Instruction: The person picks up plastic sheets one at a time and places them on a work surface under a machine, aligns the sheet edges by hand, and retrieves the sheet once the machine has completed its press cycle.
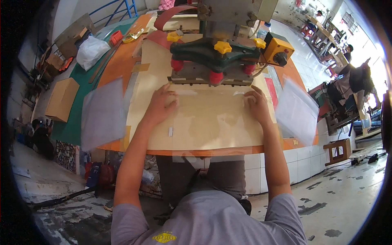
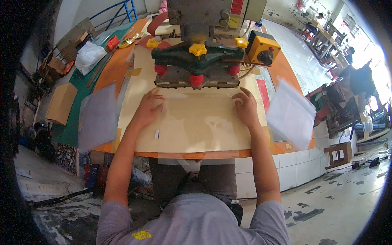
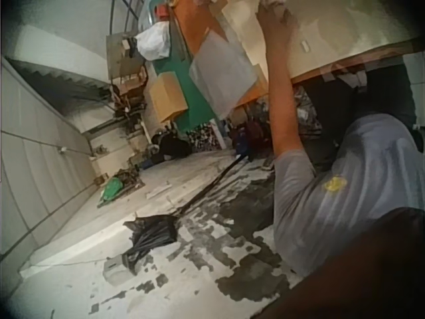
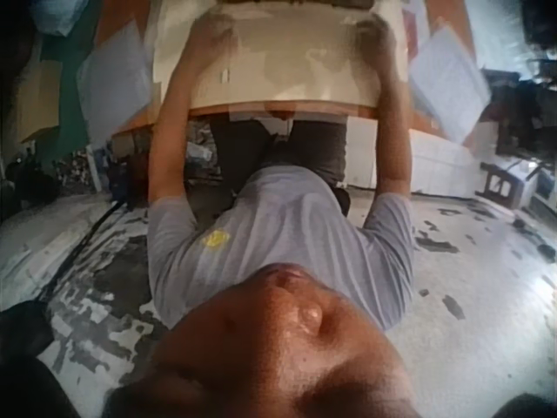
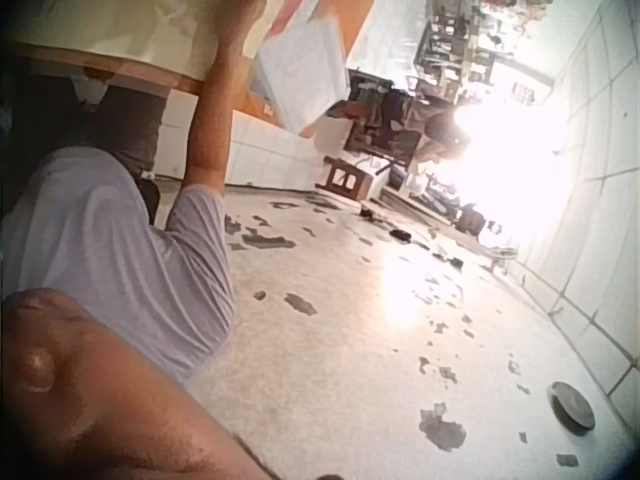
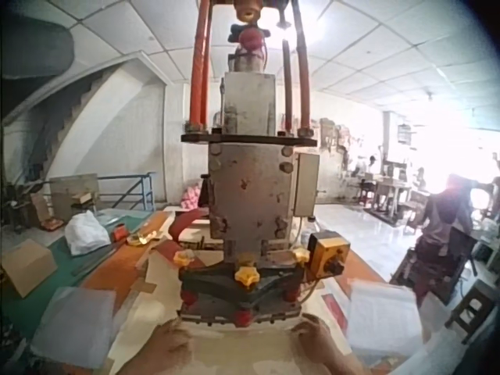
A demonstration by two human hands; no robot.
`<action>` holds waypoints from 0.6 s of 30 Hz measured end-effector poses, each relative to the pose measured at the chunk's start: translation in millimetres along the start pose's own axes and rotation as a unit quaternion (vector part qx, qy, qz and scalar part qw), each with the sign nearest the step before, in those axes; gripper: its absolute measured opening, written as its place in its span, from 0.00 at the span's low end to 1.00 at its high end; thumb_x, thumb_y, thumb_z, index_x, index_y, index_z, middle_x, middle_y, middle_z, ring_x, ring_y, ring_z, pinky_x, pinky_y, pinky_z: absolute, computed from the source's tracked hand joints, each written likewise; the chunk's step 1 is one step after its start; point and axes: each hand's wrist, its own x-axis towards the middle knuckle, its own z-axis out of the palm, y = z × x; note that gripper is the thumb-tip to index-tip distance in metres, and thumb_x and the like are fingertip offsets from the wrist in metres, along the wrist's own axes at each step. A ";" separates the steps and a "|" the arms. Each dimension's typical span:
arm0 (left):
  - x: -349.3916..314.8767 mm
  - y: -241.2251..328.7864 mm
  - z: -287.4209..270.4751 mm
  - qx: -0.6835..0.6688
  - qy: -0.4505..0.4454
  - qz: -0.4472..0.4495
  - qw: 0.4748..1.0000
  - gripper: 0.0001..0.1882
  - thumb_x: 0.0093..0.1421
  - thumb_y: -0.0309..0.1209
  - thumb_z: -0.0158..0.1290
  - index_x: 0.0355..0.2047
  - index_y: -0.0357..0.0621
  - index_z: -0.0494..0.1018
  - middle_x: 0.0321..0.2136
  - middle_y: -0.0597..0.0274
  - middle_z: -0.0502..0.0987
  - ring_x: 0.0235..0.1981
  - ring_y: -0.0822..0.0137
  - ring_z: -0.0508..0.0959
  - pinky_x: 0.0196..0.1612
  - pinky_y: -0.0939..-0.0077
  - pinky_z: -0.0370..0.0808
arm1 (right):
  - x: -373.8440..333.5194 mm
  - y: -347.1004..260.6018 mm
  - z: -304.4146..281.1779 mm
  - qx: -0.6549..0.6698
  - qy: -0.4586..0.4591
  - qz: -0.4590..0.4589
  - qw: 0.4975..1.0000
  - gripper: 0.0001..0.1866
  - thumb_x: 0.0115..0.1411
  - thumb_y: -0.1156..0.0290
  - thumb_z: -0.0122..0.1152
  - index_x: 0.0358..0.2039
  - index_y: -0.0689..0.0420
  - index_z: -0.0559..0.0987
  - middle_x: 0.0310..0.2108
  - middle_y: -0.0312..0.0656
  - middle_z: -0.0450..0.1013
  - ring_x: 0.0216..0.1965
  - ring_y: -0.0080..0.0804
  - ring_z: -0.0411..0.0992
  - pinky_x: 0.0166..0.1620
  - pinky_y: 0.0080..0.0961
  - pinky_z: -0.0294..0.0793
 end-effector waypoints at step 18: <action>-100.6 70.1 -14.6 0.143 -0.096 0.079 0.982 0.29 0.74 0.46 0.46 0.68 0.41 0.69 0.73 0.56 0.65 0.74 0.51 0.60 0.78 0.46 0.47 | -101.1 -84.6 -37.4 -0.100 -0.087 -0.034 0.991 0.24 0.73 0.64 0.53 0.65 0.60 0.76 0.71 0.46 0.67 0.75 0.48 0.58 0.75 0.46 0.53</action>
